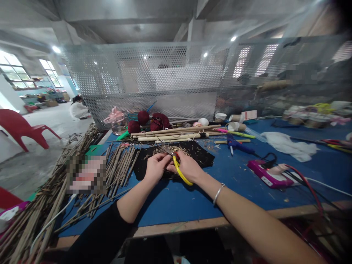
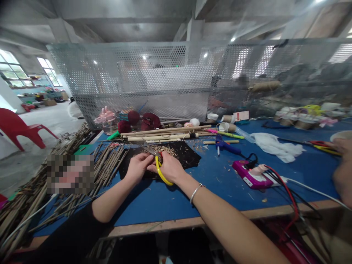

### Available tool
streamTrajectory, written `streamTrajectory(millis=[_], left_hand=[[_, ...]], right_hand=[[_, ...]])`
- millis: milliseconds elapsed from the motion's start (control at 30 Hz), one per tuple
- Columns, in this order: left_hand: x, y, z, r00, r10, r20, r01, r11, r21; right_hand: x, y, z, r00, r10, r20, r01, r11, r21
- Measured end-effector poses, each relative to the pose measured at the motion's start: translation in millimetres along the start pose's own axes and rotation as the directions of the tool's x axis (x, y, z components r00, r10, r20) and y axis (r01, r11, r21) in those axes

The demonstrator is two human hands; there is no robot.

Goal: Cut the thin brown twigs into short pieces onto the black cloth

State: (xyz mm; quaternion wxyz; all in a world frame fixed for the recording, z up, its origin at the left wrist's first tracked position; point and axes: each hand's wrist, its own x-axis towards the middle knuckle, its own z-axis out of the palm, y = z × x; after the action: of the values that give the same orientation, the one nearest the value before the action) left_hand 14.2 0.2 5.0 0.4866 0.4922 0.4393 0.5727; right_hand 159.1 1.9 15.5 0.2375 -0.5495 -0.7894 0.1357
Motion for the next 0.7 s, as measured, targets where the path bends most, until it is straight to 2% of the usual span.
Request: streamTrajectory(millis=[267, 433, 600, 700], left_hand=[[-0.9, 2.3, 0.3, 0.999, -0.039, 0.010, 0.040, 0.998, -0.058], [2.8, -2.2, -2.2, 1.000, -0.010, -0.004, 0.009, 0.999, -0.031], [6.0, -3.8, -2.9, 0.998, -0.053, -0.036, 0.048, 0.990, -0.133], [5.8, -3.4, -2.7, 0.998, -0.057, -0.031, 0.053, 0.992, -0.117]], right_hand=[[4.8, 3.2, 3.4, 0.998, 0.058, -0.027, -0.059, 0.995, -0.079], [8.9, 9.0, 6.2, 0.998, 0.055, -0.017, -0.056, 0.996, -0.069], [6.9, 6.1, 4.1, 0.996, 0.088, -0.018, -0.090, 0.981, -0.170], [4.3, 2.9, 2.9, 0.996, 0.078, -0.032, -0.082, 0.981, -0.176]])
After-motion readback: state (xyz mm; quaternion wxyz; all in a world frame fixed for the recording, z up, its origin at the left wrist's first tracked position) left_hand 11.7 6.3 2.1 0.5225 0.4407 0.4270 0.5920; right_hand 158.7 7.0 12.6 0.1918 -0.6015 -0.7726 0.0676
